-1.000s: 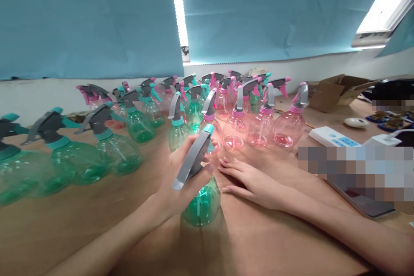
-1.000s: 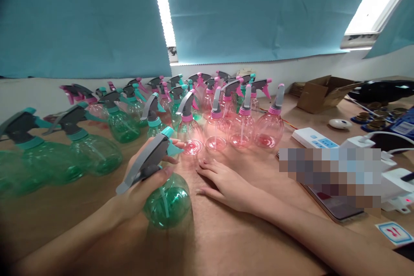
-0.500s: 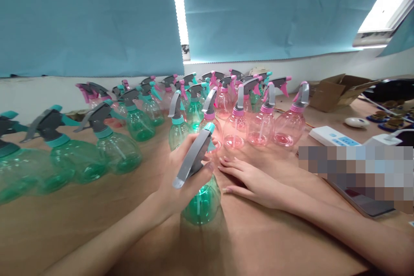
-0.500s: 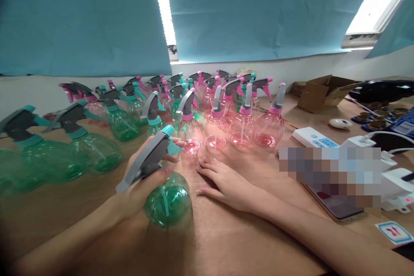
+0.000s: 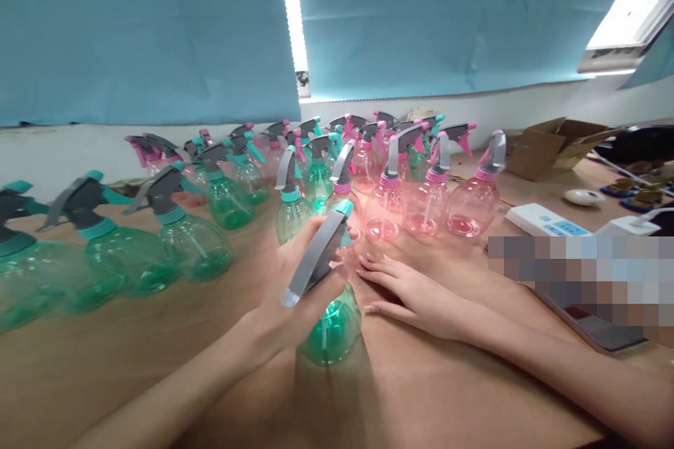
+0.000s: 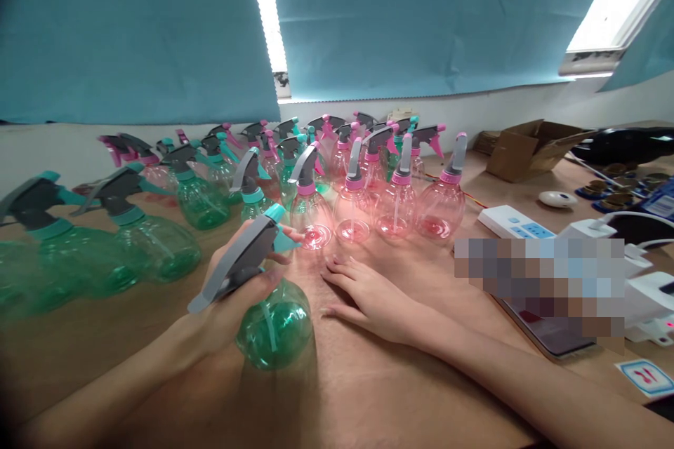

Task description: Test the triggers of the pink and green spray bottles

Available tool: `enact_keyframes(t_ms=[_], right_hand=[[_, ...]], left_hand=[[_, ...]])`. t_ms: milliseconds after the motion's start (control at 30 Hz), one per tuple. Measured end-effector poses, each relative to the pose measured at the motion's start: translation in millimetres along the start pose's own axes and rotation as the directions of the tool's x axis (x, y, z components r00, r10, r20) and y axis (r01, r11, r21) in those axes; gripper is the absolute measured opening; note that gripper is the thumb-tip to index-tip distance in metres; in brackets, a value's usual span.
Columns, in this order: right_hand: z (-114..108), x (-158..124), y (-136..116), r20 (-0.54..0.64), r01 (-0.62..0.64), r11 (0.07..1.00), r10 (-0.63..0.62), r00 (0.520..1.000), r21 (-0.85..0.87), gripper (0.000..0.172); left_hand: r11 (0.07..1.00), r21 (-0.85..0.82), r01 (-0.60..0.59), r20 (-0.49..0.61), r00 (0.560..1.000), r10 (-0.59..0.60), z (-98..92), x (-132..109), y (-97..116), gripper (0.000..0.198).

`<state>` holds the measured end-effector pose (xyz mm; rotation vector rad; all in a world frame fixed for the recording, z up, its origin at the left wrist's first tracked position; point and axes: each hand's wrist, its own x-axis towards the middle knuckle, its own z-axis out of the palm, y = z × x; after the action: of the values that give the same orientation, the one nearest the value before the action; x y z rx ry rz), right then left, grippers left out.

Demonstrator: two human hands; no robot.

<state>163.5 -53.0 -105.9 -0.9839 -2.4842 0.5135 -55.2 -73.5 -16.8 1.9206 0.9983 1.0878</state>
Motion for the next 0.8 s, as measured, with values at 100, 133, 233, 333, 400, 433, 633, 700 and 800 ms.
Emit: enact_keyframes(t_ms=[100,133,233,333,400,433,633,700,800], right_hand=[[0.1,-0.1,0.5,0.012,-0.006,1.000,0.007,1.000,-0.016,0.056],[0.3,-0.2,0.7,0.013,-0.006,1.000,0.006,1.000,-0.018,0.057],[1.3,-0.6,1.2,0.011,0.000,1.000,0.000,1.000,-0.012,0.057],[1.6,-1.0,1.2,0.011,-0.004,1.000,0.004,1.000,-0.012,0.056],[1.3,-1.1,1.1,0.015,-0.010,1.000,0.010,1.000,-0.017,0.056],[1.0,-1.1,1.0,0.020,-0.011,1.000,0.012,1.000,-0.022,0.057],[-0.8,-0.5,-0.3,0.029,-0.023,0.999,0.024,0.999,-0.028,0.058],[-1.0,-0.4,-0.6,0.027,-0.021,0.999,0.021,0.999,-0.026,0.059],[-0.8,-0.5,-0.5,0.028,-0.013,0.999,0.014,0.999,-0.036,0.059]], left_hand=[[1.000,0.021,0.013,0.023,1.000,-0.014,-2.3,-1.6,-0.9,0.010],[0.999,0.029,0.015,0.013,1.000,-0.016,-2.7,-1.8,-0.9,0.011],[0.999,0.041,0.019,-0.004,1.000,-0.019,-2.9,-1.6,0.6,0.011],[0.999,0.033,0.009,0.013,1.000,-0.009,-2.6,-0.7,2.5,0.013],[1.000,0.024,0.014,0.017,1.000,-0.014,-2.6,-0.6,2.5,0.016],[1.000,0.023,0.016,0.015,1.000,-0.017,-2.6,-0.6,2.0,0.016],[0.997,0.068,-0.030,-0.068,0.997,0.034,1.3,-0.1,-0.8,0.012],[0.994,0.079,-0.074,-0.078,0.994,0.080,3.2,-0.1,-0.7,0.017],[0.988,0.106,-0.115,-0.084,0.989,0.124,4.5,-1.0,-1.7,0.023]])
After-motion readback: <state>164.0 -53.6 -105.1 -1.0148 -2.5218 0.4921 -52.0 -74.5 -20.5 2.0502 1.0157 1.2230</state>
